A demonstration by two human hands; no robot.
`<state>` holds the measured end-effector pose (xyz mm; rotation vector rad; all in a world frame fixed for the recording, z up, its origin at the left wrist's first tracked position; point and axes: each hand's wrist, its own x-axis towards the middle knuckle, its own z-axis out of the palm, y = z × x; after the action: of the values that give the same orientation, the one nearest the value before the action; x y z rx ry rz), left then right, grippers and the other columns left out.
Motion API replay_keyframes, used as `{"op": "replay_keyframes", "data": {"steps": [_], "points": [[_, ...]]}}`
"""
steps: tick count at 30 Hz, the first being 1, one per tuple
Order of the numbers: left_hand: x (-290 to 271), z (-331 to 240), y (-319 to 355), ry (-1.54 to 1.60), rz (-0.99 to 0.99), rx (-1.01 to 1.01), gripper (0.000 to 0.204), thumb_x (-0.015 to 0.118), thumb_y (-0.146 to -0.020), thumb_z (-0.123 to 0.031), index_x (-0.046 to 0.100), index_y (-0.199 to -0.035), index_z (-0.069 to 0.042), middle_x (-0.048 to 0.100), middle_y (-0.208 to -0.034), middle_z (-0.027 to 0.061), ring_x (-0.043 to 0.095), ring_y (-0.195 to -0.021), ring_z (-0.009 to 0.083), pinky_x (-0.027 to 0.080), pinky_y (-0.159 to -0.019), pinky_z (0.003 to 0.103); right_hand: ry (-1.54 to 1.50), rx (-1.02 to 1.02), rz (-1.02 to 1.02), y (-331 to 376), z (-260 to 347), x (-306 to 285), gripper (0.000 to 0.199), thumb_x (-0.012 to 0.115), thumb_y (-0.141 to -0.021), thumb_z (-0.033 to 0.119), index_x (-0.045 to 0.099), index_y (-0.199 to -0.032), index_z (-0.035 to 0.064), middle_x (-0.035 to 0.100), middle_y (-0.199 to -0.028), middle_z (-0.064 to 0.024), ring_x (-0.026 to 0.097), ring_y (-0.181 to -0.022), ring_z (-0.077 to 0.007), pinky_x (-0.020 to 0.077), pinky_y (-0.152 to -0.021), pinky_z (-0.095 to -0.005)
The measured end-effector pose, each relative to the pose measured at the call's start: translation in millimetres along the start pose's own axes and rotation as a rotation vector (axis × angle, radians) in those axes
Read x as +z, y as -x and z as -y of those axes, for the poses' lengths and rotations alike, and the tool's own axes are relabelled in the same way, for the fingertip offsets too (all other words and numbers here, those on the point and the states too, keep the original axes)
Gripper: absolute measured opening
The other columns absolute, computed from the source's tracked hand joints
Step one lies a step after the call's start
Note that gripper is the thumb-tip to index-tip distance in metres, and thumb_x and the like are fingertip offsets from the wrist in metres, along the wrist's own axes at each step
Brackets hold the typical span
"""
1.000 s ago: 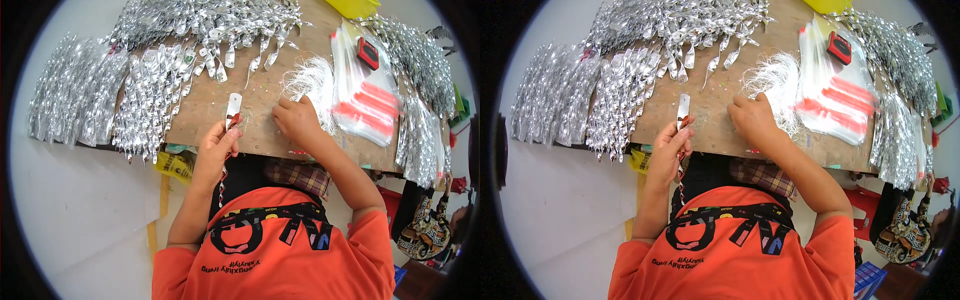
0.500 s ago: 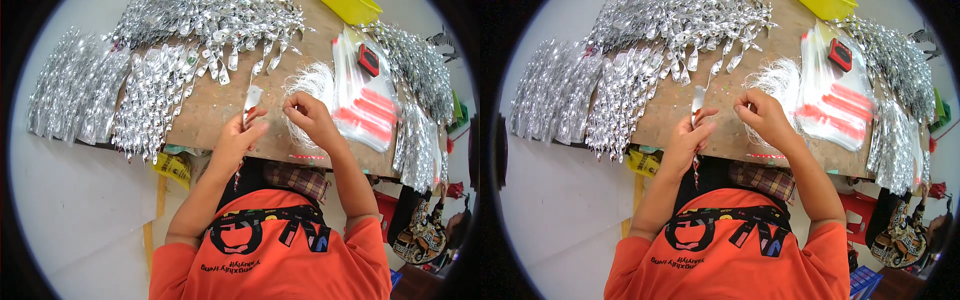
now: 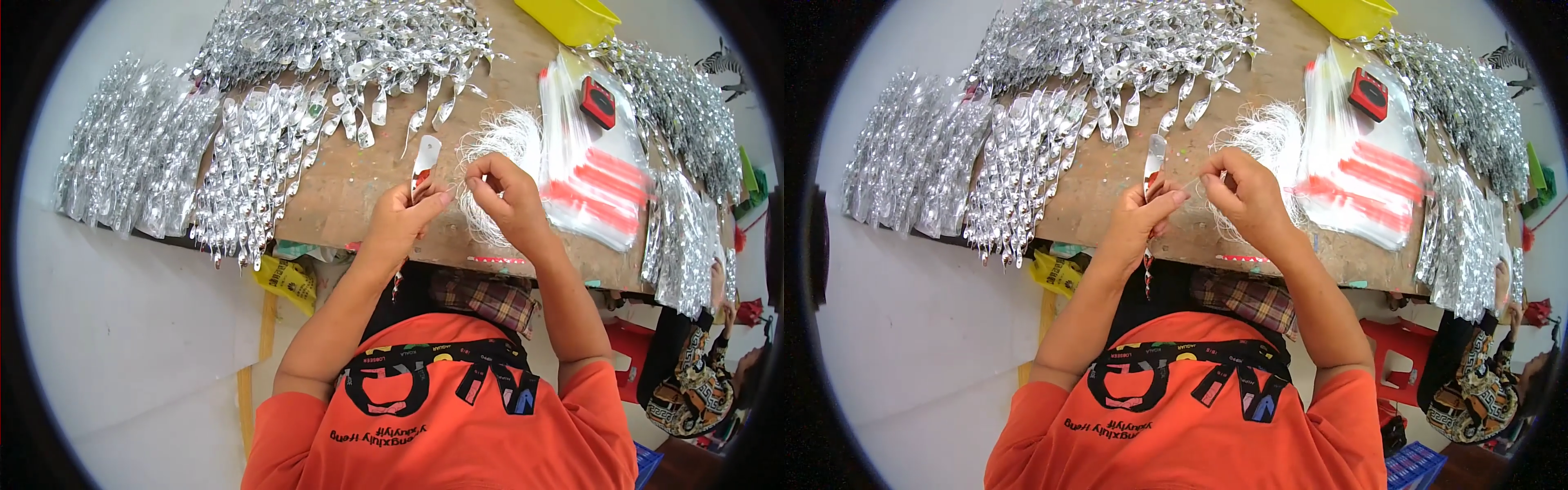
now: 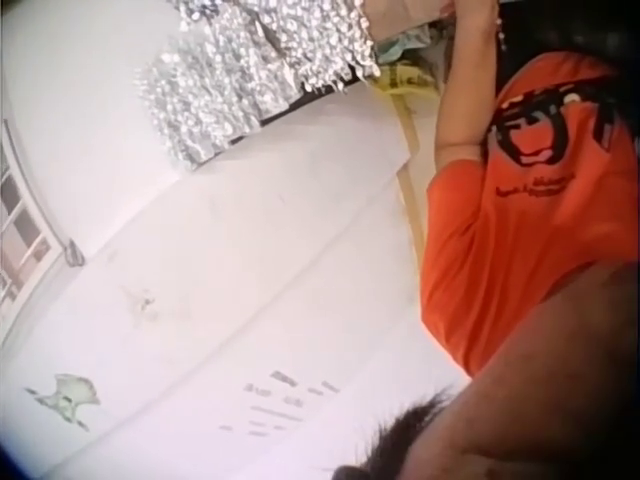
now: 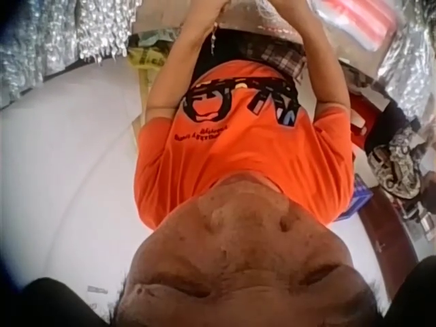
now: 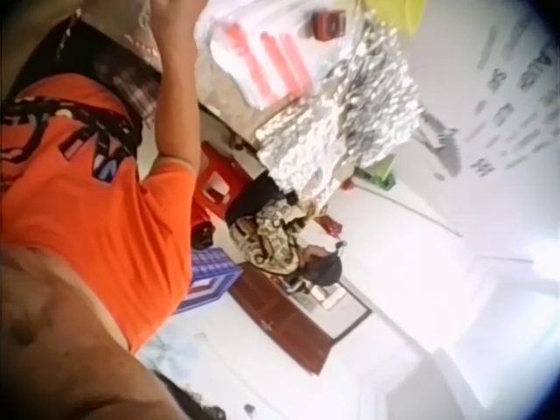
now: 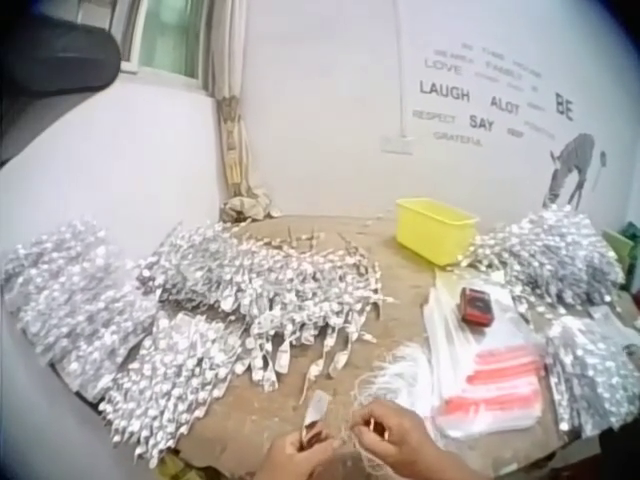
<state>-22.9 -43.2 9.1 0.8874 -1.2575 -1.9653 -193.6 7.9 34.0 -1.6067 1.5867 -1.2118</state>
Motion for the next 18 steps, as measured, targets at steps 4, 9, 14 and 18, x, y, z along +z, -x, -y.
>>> {"op": "replay_keyframes", "data": {"steps": [4, 9, 14, 18], "points": [[-6.9, -3.3, 3.5, 0.087, -0.048, -0.012, 0.013, 0.065, -0.08, -0.014, 0.059, -0.086, -0.004, 0.049, -0.065, -0.0037, 0.037, -0.047, 0.0027, 0.029, -0.044, 0.017, -0.422, 0.159, -0.034, -2.4, 2.7, -2.2, 0.01, 0.049, -0.088, 0.013, 0.05, -0.088, 0.0032, 0.054, -0.074, -0.0016, 0.046, -0.053, -0.0054, 0.0367, -0.049, -0.0178], [-15.3, -5.0, 5.3, 0.131, -0.017, -0.006, 0.018, 0.066, -0.08, -0.018, 0.059, -0.086, -0.003, 0.047, -0.065, -0.0049, 0.037, -0.048, 0.0022, 0.029, -0.044, 0.018, -0.495, 0.17, -0.055, -3.5, 1.7, -15.1, 0.009, 0.049, -0.089, 0.014, 0.049, -0.089, 0.005, 0.05, -0.066, -0.0013, 0.042, -0.05, -0.0057, 0.0351, -0.047, -0.0184], [-14.2, -8.0, 8.3, 0.153, -0.02, 0.001, 0.017, 0.065, -0.08, -0.017, 0.059, -0.087, -0.002, 0.047, -0.066, -0.0045, 0.036, -0.049, 0.0021, 0.029, -0.044, 0.017, -0.489, 0.164, -0.101, -4.4, -3.2, -22.0, 0.008, 0.049, -0.089, 0.014, 0.05, -0.089, 0.0065, 0.046, -0.062, 0.0001, 0.039, -0.048, -0.0053, 0.0321, -0.045, -0.0184], [-15.4, -8.9, 11.3, 0.156, -0.002, 0.003, 0.017, 0.065, -0.08, -0.017, 0.059, -0.087, -0.002, 0.047, -0.067, -0.0044, 0.037, -0.049, 0.002, 0.029, -0.044, 0.017, -0.493, 0.129, -0.179, -1.7, -9.5, -27.9, 0.008, 0.05, -0.089, 0.015, 0.05, -0.09, 0.0069, 0.048, -0.063, -0.0003, 0.04, -0.049, -0.0055, 0.0321, -0.045, -0.0181]]}}
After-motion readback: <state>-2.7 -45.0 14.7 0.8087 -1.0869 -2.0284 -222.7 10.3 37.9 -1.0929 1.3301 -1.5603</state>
